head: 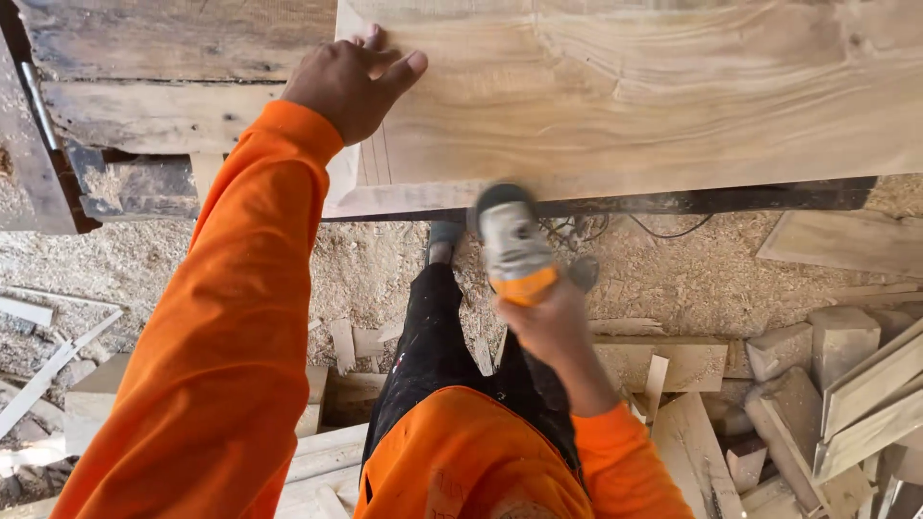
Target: Sanding a wooden board using a handheld angle grinder to smooth the surface.
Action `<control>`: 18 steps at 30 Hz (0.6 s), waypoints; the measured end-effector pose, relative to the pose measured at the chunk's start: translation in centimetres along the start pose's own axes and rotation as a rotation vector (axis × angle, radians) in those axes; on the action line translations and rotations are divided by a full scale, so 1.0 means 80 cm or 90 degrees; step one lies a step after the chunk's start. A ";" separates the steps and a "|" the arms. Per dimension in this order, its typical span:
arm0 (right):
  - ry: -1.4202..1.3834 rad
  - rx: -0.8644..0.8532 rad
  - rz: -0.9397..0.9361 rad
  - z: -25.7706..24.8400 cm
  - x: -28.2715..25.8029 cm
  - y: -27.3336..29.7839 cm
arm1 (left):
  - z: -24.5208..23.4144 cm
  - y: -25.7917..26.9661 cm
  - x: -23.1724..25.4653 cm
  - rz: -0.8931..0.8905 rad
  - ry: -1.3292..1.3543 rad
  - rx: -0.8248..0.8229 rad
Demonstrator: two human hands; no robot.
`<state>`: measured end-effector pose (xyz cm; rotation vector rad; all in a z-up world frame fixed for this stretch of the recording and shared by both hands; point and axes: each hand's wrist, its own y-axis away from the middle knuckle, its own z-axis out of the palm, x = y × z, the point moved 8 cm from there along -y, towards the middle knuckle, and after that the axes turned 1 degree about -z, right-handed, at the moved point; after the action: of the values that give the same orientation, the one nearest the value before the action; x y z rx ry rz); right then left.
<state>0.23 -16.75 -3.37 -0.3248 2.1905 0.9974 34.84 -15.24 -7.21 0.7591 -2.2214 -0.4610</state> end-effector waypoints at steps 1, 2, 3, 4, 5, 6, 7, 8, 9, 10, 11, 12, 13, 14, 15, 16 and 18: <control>-0.078 0.051 0.133 -0.022 0.033 0.001 | 0.000 0.001 0.001 -0.001 -0.001 -0.009; -0.080 0.049 0.133 -0.036 0.036 0.002 | 0.002 -0.003 0.002 -0.002 -0.003 -0.009; -0.110 0.126 0.186 -0.060 0.048 0.008 | 0.003 -0.006 0.003 0.006 -0.009 -0.012; -0.141 0.194 0.239 -0.077 0.058 0.014 | 0.002 -0.004 -0.002 0.005 -0.018 -0.013; -0.144 0.183 0.239 -0.076 0.057 0.024 | 0.006 -0.005 0.001 -0.004 -0.023 -0.012; -0.074 0.174 0.235 -0.077 0.053 0.027 | 0.006 -0.008 0.005 0.000 -0.016 -0.019; -0.003 0.164 0.230 -0.077 0.049 0.030 | 0.007 -0.012 0.008 0.004 -0.010 -0.027; -0.005 0.154 0.227 -0.053 0.053 0.030 | 0.004 -0.009 0.006 -0.006 -0.013 -0.025; 0.004 0.073 0.131 -0.019 0.043 0.024 | 0.001 -0.007 0.000 -0.046 0.010 -0.022; 0.014 0.000 0.035 0.011 0.034 0.021 | 0.001 -0.009 0.000 -0.076 0.035 -0.020; 0.012 -0.001 0.033 0.034 0.020 0.025 | 0.004 -0.010 0.000 -0.077 0.033 -0.018; 0.030 -0.045 -0.064 0.065 -0.010 0.025 | 0.006 -0.012 -0.002 -0.076 0.008 -0.034; 0.048 -0.088 -0.160 0.096 -0.039 0.027 | 0.009 -0.014 -0.003 -0.076 -0.016 -0.049; 0.047 -0.095 -0.157 0.117 -0.051 0.026 | 0.013 -0.020 -0.011 -0.082 -0.015 -0.053; 0.068 -0.098 -0.132 0.138 -0.060 0.024 | 0.017 -0.026 -0.012 -0.039 -0.090 -0.055; 0.094 -0.092 -0.106 0.152 -0.065 0.020 | 0.026 -0.038 -0.004 0.014 -0.160 -0.057; 0.126 -0.104 -0.075 0.160 -0.079 0.020 | 0.034 -0.039 -0.017 0.137 -0.247 -0.017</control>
<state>10.40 -6.58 -4.03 -0.6463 2.2375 1.1213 34.79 -16.46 -11.37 0.4335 -2.6147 -0.5660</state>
